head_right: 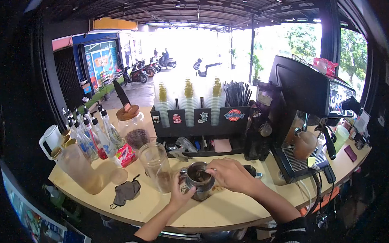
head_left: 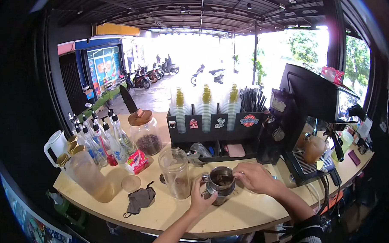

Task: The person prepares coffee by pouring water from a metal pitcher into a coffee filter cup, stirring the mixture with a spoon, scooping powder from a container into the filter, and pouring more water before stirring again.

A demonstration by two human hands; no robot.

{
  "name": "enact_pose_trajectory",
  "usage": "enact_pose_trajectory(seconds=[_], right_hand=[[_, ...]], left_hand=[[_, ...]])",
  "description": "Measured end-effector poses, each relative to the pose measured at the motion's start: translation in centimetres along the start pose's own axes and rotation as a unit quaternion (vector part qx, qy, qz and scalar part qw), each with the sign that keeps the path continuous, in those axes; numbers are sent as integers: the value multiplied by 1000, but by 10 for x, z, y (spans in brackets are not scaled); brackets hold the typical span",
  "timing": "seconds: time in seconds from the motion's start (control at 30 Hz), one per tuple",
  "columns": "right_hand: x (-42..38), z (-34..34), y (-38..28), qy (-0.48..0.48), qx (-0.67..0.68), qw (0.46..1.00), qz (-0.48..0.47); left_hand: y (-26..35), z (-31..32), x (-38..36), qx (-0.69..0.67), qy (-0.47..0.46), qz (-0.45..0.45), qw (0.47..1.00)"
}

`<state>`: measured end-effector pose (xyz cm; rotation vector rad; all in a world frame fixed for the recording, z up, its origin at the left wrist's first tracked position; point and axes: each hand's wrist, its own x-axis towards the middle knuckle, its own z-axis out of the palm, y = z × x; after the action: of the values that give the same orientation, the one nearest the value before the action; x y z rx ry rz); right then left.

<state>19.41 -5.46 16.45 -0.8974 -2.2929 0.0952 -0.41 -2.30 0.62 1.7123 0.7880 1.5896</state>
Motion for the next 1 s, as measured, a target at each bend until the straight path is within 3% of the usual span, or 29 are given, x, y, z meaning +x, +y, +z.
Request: enact_pose_trajectory(seconds=[0.13, 0.2, 0.33, 0.43, 0.57, 0.63, 0.77, 1.0], right_hand=[[-3, 5, -2, 3, -4, 1000, -5], [-3, 4, -5, 15, -13, 999, -32], [-3, 7, 1, 34, -43, 997, -50], [-3, 12, -1, 40, 5, 998, -52], [-1, 16, 1, 70, -30, 996, -38], [-3, 19, 0, 51, -15, 999, 9], [-1, 18, -7, 70, -1, 996, -52], [-4, 16, -5, 74, 6, 997, 10]], left_hand=[[26, 7, -12, 42, 114, 6, 993], [29, 6, -15, 138, 139, 92, 976], [34, 7, -19, 196, 64, 120, 971], [52, 16, -7, 228, 65, 103, 966], [58, 23, 3, 205, 71, 77, 973], [53, 23, 6, 222, 79, 80, 969], [49, 28, 9, 168, 93, 66, 979], [59, 27, 23, 183, 64, 34, 980]])
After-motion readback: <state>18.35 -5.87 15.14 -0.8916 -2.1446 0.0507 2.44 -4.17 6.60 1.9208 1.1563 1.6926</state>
